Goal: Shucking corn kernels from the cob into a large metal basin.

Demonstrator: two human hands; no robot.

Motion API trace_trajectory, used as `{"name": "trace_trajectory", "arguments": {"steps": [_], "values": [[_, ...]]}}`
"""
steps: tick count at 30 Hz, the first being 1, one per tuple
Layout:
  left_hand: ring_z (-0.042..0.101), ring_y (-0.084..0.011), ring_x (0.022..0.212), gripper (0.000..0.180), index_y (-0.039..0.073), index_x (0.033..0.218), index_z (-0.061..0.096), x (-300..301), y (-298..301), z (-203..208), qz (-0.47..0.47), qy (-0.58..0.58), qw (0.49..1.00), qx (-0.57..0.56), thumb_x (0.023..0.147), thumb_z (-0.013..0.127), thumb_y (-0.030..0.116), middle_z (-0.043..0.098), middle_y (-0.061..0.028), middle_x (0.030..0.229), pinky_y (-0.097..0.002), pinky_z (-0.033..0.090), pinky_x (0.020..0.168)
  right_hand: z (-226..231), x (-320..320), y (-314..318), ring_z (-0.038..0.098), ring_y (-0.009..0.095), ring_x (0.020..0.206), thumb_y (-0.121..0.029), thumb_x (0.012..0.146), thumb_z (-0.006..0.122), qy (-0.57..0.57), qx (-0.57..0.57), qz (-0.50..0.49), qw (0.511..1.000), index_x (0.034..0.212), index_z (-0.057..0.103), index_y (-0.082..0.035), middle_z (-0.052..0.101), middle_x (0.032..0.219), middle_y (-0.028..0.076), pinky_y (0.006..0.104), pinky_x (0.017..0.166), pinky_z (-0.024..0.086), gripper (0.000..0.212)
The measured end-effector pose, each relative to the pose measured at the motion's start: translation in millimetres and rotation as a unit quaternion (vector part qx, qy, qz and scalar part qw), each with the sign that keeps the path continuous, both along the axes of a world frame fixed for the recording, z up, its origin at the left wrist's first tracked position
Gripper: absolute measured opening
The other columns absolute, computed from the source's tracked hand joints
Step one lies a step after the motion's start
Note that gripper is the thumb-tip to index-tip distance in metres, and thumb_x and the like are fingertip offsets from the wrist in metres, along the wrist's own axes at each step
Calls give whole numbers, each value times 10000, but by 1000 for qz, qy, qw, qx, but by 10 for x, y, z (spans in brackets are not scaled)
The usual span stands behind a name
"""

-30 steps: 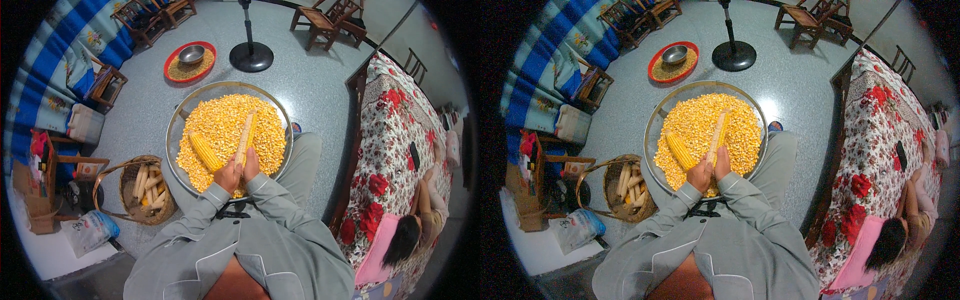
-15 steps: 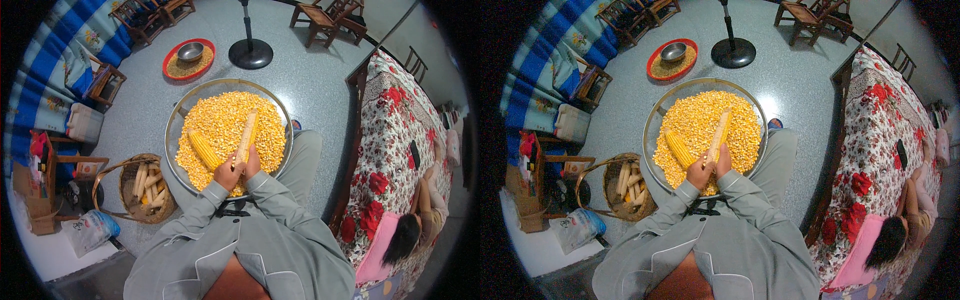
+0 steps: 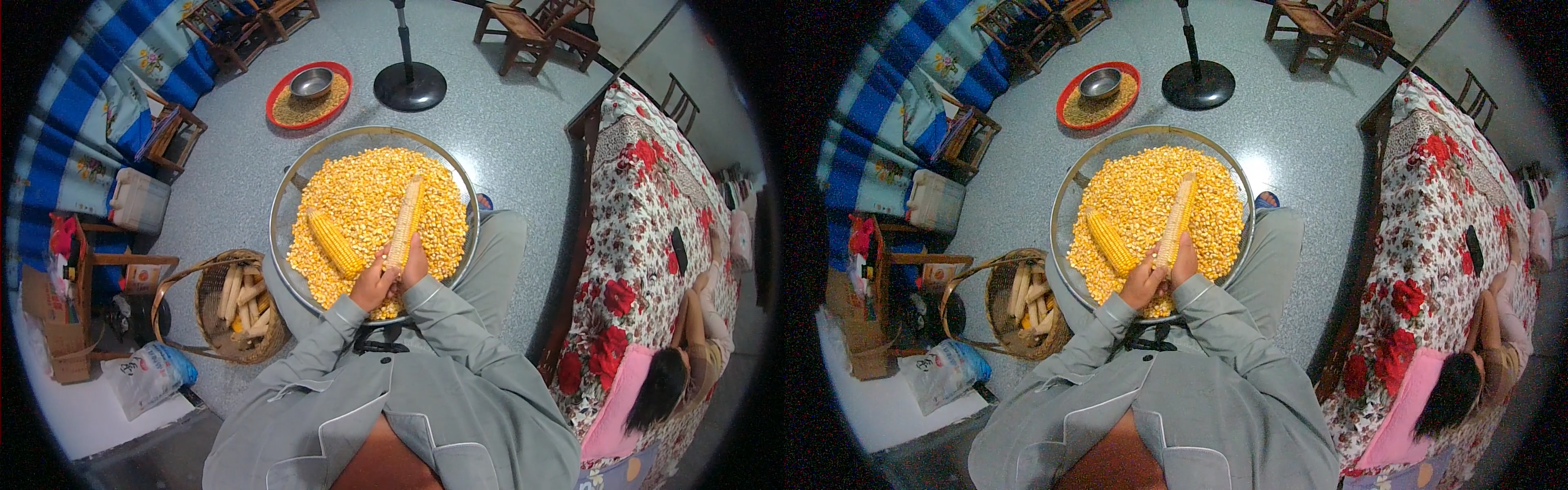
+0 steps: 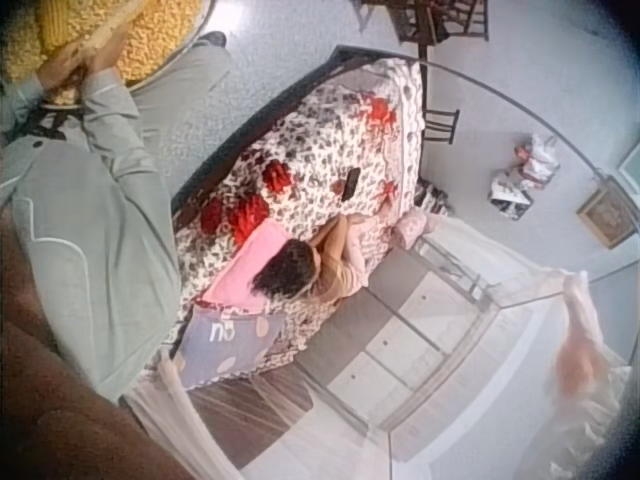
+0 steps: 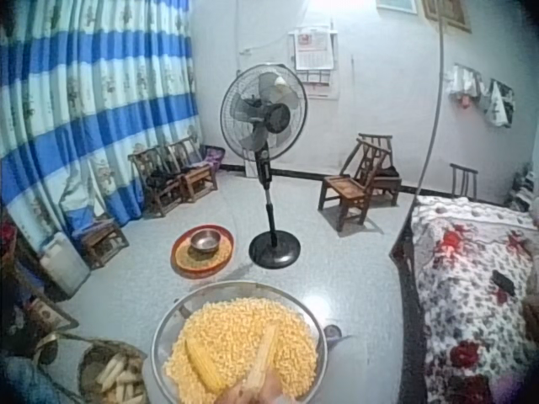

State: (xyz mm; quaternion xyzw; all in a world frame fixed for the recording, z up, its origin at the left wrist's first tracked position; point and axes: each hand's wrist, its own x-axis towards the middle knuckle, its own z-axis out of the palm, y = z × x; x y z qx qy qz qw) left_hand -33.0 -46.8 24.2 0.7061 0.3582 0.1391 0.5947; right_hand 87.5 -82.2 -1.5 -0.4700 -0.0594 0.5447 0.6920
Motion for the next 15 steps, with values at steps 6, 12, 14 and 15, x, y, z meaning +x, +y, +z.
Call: {"name": "trace_trajectory", "arguments": {"steps": [6,12,14,15], "values": [[571,-108,580,478,23,1368,350,4,5,95,0,-47,971,-237,950,498,202,597,-39,788,-233,475,527,-69,-66,37,586,239,581,-623,930,235,76,0,-4,997,923,554,-38,634,821,146,332,490,494,666],[577,-92,615,502,24,1336,412,124,-18,203,90,-47,978,-181,921,567,261,606,-34,795,-231,466,491,130,-82,-20,582,213,747,-409,999,301,-71,55,-21,996,1011,491,-30,606,869,125,321,681,494,425],[584,-93,644,506,21,1336,432,143,-13,219,78,39,989,-123,934,538,310,618,-40,849,-224,475,533,-103,-61,7,577,207,756,-405,1000,303,-41,65,-29,997,1007,501,-29,605,871,119,320,694,488,424],[584,-93,644,506,21,1336,432,142,-24,197,76,38,989,-124,934,538,310,618,-40,849,-224,475,533,-158,-56,20,572,201,765,-400,1001,306,-8,75,-35,997,1003,510,-29,604,873,114,319,706,481,424]]}}
